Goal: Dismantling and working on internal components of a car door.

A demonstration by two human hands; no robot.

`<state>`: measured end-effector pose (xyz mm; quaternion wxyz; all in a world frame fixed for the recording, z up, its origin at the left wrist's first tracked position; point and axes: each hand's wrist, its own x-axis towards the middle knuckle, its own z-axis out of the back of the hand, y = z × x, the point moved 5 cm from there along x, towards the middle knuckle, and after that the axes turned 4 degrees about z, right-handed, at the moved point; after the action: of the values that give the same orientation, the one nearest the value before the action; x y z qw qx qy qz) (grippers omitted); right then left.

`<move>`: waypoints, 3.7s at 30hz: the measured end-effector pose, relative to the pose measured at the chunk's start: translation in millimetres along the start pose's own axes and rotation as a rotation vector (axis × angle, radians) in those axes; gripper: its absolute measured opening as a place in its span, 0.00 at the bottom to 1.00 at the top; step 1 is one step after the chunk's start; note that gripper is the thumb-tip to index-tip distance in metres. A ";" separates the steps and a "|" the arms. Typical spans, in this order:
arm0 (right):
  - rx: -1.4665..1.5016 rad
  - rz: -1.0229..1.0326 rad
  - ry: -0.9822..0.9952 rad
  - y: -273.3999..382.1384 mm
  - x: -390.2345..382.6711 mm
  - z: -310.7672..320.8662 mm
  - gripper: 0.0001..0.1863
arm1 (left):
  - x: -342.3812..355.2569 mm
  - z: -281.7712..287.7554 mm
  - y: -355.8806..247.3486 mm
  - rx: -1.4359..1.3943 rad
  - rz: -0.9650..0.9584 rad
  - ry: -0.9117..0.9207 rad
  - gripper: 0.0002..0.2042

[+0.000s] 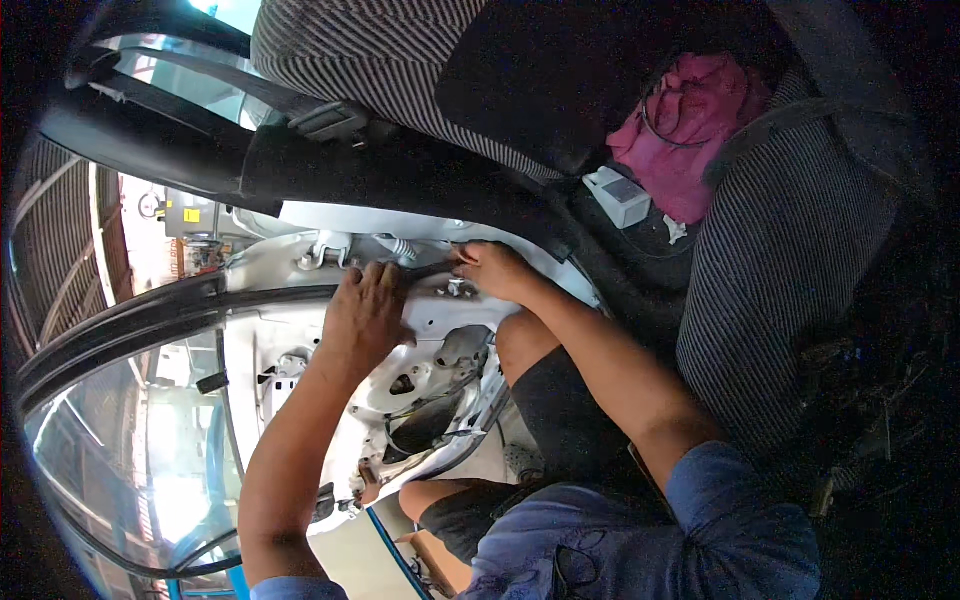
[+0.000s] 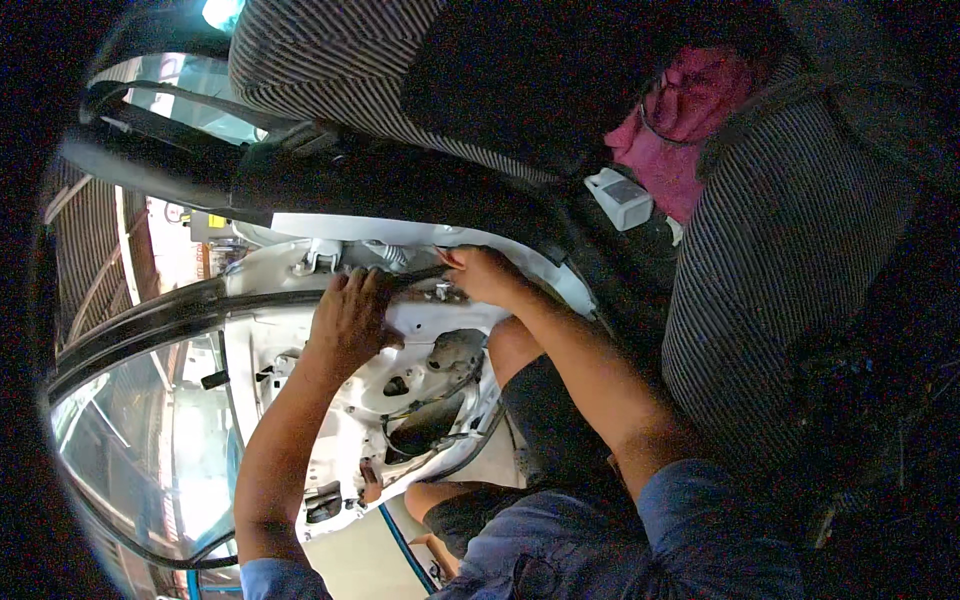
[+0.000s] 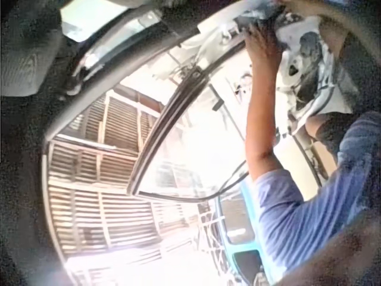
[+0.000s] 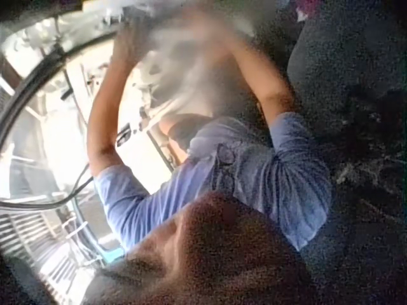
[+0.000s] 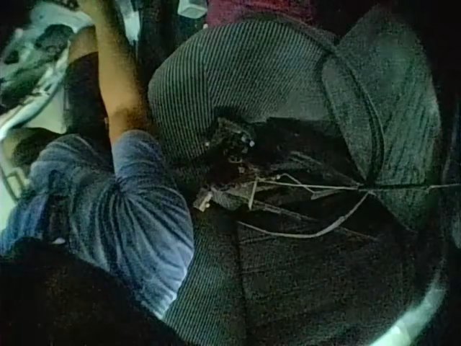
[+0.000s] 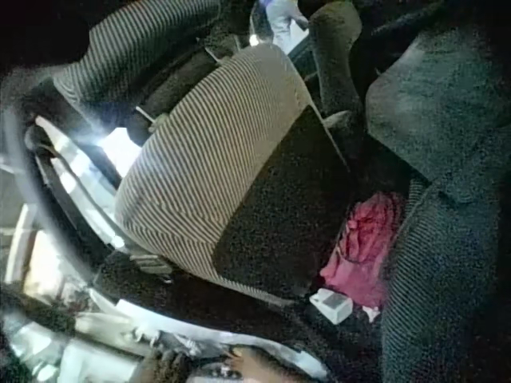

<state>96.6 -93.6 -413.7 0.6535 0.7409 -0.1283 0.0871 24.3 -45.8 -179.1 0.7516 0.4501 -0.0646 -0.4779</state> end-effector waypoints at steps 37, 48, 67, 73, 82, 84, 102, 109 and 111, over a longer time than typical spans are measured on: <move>0.036 0.139 -0.064 -6.4 -4.2 10.0 0.10 | 53.5 -59.8 20.5 -0.336 0.124 0.260 0.12; -0.088 0.410 -0.119 12.0 -8.8 10.7 0.09 | 52.4 -44.3 3.2 -0.294 0.002 0.148 0.13; -0.059 0.288 -0.137 17.6 -21.5 3.4 0.08 | 55.1 -60.1 -6.6 -0.302 0.065 0.170 0.13; -0.101 0.220 -0.066 29.1 -11.1 17.7 0.10 | 58.2 -38.1 17.1 -0.286 0.183 0.347 0.13; 0.019 0.044 0.008 29.0 -12.7 33.8 0.11 | 25.2 24.2 53.4 -0.241 0.117 0.206 0.10; 0.047 0.011 0.030 31.6 -11.3 33.9 0.11 | 23.9 16.7 55.9 -0.246 0.108 0.182 0.10; -0.177 0.522 -0.020 103.2 -6.1 8.5 0.08 | -17.4 31.5 19.6 0.018 0.107 -0.064 0.19; -0.356 0.626 -0.050 113.1 -12.3 1.6 0.11 | -15.5 10.6 22.7 -0.007 0.104 0.093 0.28; -0.387 0.659 -0.066 118.8 -12.4 3.6 0.11 | -16.4 11.4 23.8 -0.011 0.096 0.096 0.28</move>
<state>48.5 -109.7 -305.5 0.7139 0.5252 -0.3946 0.2426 25.3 -36.8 -149.3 0.7783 0.4648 -0.0475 -0.4195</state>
